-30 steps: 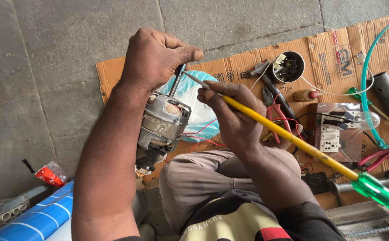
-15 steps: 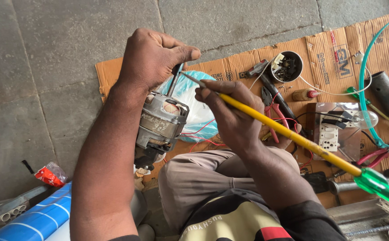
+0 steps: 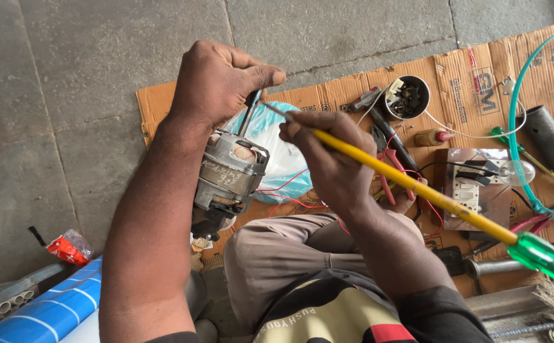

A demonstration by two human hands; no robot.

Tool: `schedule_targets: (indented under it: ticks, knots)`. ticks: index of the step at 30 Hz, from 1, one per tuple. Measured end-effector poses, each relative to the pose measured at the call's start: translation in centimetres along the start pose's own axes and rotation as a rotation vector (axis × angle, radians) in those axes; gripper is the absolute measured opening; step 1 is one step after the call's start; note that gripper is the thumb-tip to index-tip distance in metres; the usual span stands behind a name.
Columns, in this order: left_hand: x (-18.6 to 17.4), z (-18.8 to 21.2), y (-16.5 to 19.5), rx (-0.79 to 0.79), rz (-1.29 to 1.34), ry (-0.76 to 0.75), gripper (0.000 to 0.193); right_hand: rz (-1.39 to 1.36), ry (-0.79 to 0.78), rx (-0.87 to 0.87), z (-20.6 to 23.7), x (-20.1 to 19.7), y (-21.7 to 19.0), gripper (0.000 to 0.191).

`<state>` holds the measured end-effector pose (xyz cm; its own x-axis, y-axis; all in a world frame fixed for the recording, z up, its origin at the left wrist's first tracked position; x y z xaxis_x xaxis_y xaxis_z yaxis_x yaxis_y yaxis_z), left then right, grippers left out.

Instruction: The person sits on the floor repairing a pedestal fan motor. They hold the motor, use a long screwdriver to work on the motor shaft and housing, reposition the motor on their lap, and handle the fan body and wiring while working.

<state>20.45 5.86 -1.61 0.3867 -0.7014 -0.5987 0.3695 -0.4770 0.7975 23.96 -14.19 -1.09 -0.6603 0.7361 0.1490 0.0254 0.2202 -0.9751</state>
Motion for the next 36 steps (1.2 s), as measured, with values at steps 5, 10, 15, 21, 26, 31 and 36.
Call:
schedule_targets:
  ticks: [5,10,15,21,26,31,36]
  knots:
    - [0.0,0.1,-0.6,-0.044,0.001,0.004,0.028,-0.043,0.009,0.053,0.0,0.0,0.5,0.013]
    - [-0.2,-0.1,-0.1,0.023,-0.029,0.022,0.029,0.091,-0.045,-0.052,0.0,0.5,-0.8,0.011]
    - [0.0,0.0,0.0,0.046,0.003,0.011,0.030,0.052,-0.017,-0.023,-0.2,0.2,-0.4,0.011]
    - [0.0,0.0,-0.6,0.004,0.012,0.008,0.028,0.043,-0.018,-0.002,-0.3,0.0,-0.1,0.011]
    - [-0.2,0.0,-0.5,0.013,-0.032,0.027,0.028,0.026,-0.037,0.009,-0.4,0.3,-0.4,0.012]
    - [-0.2,0.0,-0.3,0.024,0.002,0.027,0.028,0.124,-0.056,-0.052,-0.3,0.5,-1.1,0.011]
    - [0.1,0.0,-0.4,-0.019,0.061,0.008,0.027,0.068,-0.038,0.012,-0.3,0.9,-0.6,0.011]
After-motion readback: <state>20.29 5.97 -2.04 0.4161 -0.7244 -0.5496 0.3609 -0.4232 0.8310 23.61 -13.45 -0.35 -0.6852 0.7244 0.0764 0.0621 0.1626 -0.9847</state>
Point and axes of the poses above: each hand's wrist, its own z-axis away from the middle knuckle, its own x-axis out of the palm, y = z × x, the point moved 10 cm from there along -z, towards the middle knuckle, and after that the axes turned 4 degrees about -z, right-handed, at the moved point
